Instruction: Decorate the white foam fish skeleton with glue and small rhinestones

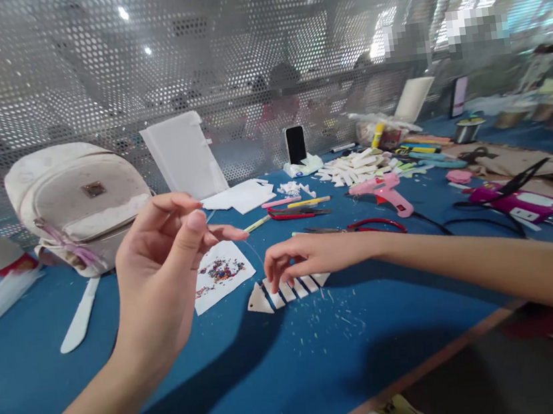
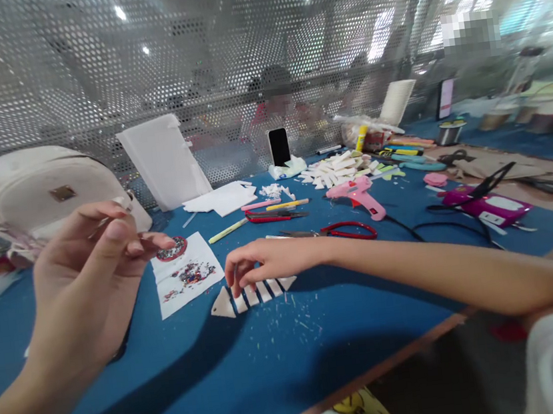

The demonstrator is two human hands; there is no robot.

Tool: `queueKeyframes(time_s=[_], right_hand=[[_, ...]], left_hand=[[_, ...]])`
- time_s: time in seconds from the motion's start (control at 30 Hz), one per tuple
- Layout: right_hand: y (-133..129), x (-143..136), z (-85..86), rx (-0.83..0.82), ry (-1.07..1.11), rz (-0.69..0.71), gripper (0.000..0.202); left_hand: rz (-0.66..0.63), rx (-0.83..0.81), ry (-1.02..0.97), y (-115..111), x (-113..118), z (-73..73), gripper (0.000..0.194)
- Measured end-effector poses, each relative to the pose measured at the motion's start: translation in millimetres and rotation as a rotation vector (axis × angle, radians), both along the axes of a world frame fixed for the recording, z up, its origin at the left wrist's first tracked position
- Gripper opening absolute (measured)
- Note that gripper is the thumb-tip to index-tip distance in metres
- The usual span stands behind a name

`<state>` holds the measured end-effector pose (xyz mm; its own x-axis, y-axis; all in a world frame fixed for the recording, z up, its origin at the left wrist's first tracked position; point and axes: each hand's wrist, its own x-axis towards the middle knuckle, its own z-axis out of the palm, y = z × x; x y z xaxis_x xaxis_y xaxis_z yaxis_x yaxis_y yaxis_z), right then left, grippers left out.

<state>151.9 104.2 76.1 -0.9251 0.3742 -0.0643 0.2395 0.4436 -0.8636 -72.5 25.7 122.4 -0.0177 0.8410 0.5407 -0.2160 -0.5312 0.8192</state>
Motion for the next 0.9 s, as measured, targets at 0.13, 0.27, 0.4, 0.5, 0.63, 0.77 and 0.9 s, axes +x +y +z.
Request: queueKeyframes(time_s=[0.13, 0.27, 0.4, 0.5, 0.63, 0.77, 0.9], right_hand=[[-4, -1, 2.3, -0.015, -0.087, 0.092, 0.032], [-6, -3, 9.8, -0.009, -0.163, 0.16, 0.019], [-5, -2, 18.8, 0.074, -0.181, 0.111, 0.036], [-5, -2, 23.2, 0.095, -0.106, 0.011, 0.041], [-8, -8, 21.8, 0.032, 0.07, -0.065, 0.021], [-14, -17, 14.5, -0.06, 0.157, 0.01, 0.045], [-18, -24, 11.1, -0.194, 0.213, 0.067, 0.044]], left_hand=[[0.006, 0.019, -0.004, -1, -1, 3.0, 0.006], [0.002, 0.028, -0.02, -1, -1, 5.7, 0.007], [-0.01, 0.038, -0.022, -2, -2, 7.0, 0.006], [-0.001, 0.037, -0.016, -2, -2, 6.6, 0.004], [0.01, 0.021, -0.005, -2, -1, 5.6, 0.005], [0.019, 0.018, -0.001, -1, -1, 5.7, 0.004], [0.03, 0.038, 0.01, 3, -3, 5.1, 0.004]])
